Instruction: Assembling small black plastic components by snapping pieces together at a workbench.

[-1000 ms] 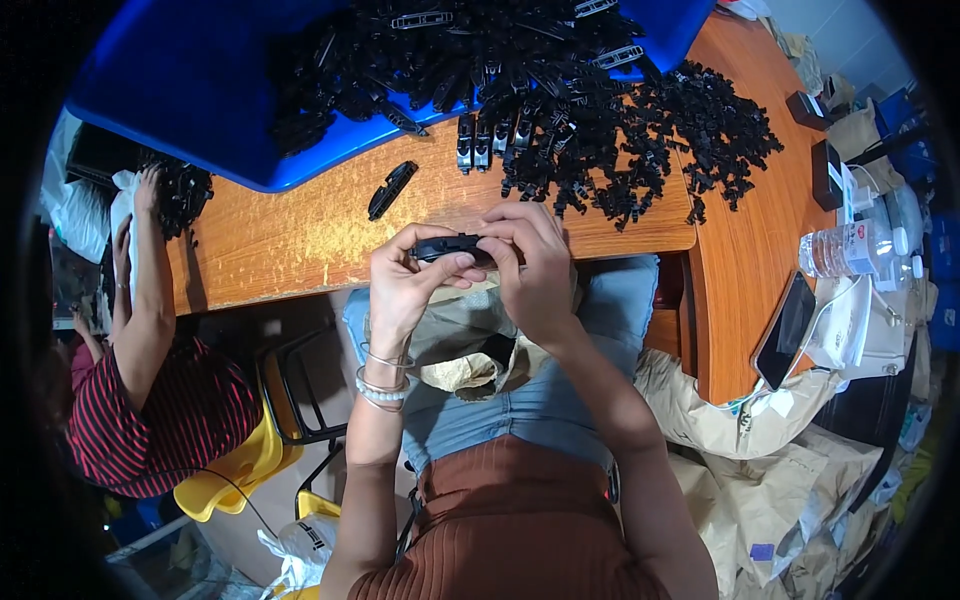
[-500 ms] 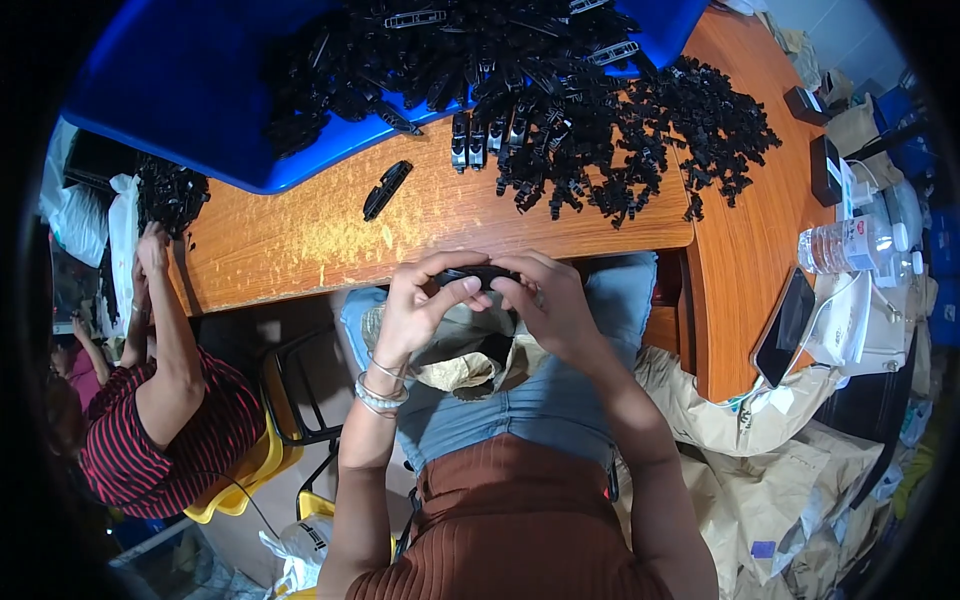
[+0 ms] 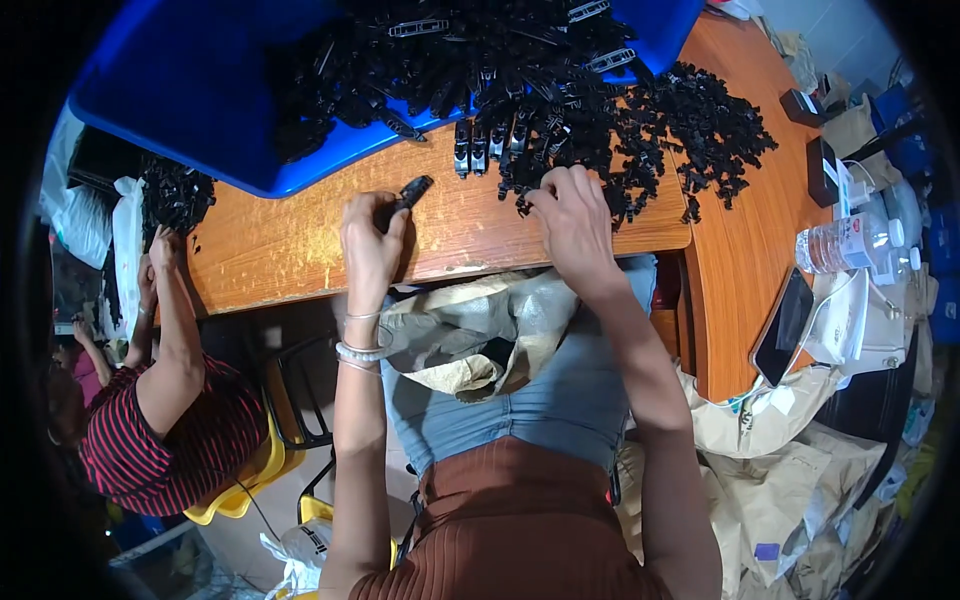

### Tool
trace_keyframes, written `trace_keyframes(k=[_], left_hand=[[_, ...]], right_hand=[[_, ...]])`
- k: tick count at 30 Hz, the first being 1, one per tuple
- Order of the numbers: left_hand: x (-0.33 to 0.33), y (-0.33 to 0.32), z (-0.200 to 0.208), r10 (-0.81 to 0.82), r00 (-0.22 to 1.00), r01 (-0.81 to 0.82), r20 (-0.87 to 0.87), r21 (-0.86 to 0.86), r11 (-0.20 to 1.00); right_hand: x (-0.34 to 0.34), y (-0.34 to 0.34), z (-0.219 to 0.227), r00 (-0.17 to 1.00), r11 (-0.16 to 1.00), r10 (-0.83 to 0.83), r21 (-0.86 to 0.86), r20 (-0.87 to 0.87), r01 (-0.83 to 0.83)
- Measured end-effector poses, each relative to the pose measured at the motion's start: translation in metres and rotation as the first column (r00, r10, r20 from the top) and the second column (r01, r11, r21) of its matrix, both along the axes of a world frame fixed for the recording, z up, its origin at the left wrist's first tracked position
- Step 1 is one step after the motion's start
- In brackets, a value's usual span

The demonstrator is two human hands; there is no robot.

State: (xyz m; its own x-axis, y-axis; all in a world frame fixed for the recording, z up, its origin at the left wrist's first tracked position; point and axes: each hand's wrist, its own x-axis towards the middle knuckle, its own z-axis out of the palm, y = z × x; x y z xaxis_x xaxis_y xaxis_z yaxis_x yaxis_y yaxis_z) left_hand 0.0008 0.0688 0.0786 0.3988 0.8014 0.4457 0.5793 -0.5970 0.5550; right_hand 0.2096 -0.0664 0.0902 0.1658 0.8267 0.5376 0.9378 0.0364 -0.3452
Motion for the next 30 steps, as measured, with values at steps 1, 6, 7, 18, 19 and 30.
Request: trace_keyframes(k=[1,6,7,18,19,30], left_hand=[[0.000,-0.004,0.000,-0.010,1.000,0.011,0.014,-0.034,0.999],[0.003,-0.018,0.004,-0.040,0.995,0.055,0.097,-0.158,0.986],[0.003,-0.021,0.006,-0.107,0.991,0.115,0.076,-0.112,0.987],[0.013,-0.037,0.024,-0.264,0.954,0.291,0.142,-0.225,0.930],[0.016,-0.032,0.028,-0.322,0.946,0.323,0.022,-0.117,0.939],[0.024,-0.030,0.022,-0.508,0.861,0.503,0.016,-0.169,0.847]], right_hand=[[0.001,0.001,0.000,1.000,1.000,0.003,-0.002,-0.001,-0.003],[0.000,0.000,0.001,0.997,0.995,0.053,0.082,-0.063,-0.047],[-0.002,0.001,0.001,0.990,0.989,0.070,0.139,-0.123,-0.053],[-0.028,-0.005,0.001,0.601,0.988,0.032,0.115,-0.799,0.100],[-0.028,-0.006,0.000,0.547,0.988,0.045,0.117,-0.836,0.097],[-0.050,-0.006,-0.018,0.617,0.991,0.021,0.100,-0.787,0.093]])
